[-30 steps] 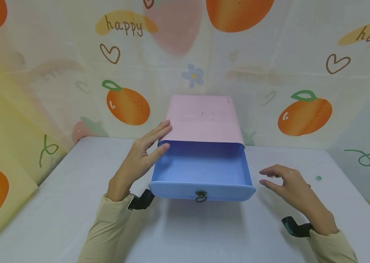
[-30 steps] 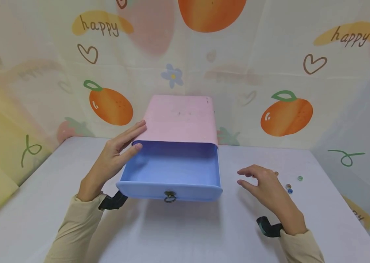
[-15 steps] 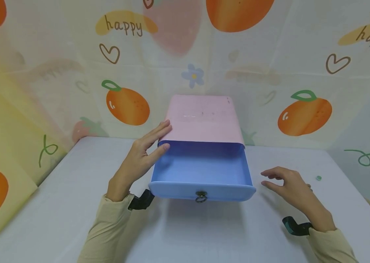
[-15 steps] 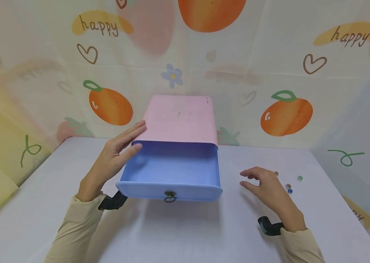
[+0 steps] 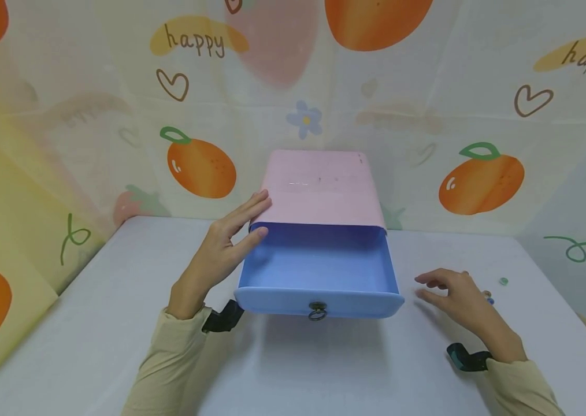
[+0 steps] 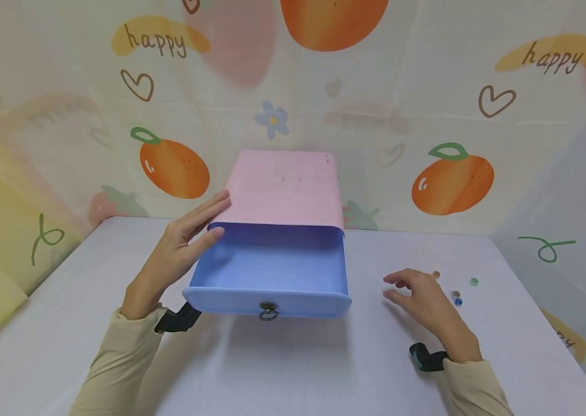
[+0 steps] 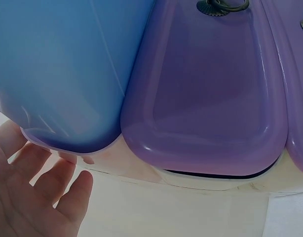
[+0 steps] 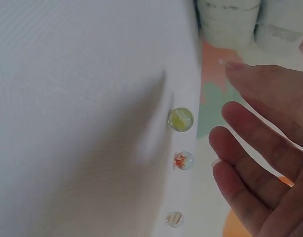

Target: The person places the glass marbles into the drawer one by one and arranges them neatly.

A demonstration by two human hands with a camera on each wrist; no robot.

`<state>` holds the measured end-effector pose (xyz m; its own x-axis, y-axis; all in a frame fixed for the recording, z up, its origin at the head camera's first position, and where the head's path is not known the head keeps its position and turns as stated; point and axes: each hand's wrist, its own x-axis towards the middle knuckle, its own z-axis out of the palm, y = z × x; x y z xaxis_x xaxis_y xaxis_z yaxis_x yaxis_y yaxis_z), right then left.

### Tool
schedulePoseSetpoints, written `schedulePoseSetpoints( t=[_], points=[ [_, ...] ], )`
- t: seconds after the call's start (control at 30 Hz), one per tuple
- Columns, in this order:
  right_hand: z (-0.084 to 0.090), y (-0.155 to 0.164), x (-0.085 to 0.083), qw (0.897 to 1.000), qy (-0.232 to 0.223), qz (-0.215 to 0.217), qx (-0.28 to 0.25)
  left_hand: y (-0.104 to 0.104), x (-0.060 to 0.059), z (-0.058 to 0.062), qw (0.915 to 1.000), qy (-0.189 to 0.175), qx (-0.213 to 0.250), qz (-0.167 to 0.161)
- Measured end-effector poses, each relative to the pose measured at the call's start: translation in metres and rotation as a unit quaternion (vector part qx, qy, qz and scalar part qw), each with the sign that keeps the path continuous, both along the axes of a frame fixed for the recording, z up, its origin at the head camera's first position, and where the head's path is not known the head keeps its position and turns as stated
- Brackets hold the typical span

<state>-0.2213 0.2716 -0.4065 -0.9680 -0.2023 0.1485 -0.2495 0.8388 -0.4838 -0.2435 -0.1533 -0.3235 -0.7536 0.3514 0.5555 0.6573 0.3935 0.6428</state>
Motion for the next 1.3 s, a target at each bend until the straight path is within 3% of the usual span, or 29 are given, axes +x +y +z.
schedulePoseSetpoints(
  t=[0.5, 0.77, 1.3],
  points=[
    [-0.007, 0.004, -0.001, 1.0, -0.026, 0.004, -0.013, 0.0, 0.0, -0.001, 1.0, 0.0, -0.003, 0.002],
    [-0.01, 0.009, -0.003, 1.0, -0.016, 0.018, 0.01, 0.0, 0.0, 0.0, 1.0, 0.002, -0.001, 0.0],
    [-0.014, 0.008, -0.005, 0.999, -0.048, 0.013, 0.017, 0.0, 0.0, -0.001, 1.0, 0.004, 0.003, -0.005]
  ],
)
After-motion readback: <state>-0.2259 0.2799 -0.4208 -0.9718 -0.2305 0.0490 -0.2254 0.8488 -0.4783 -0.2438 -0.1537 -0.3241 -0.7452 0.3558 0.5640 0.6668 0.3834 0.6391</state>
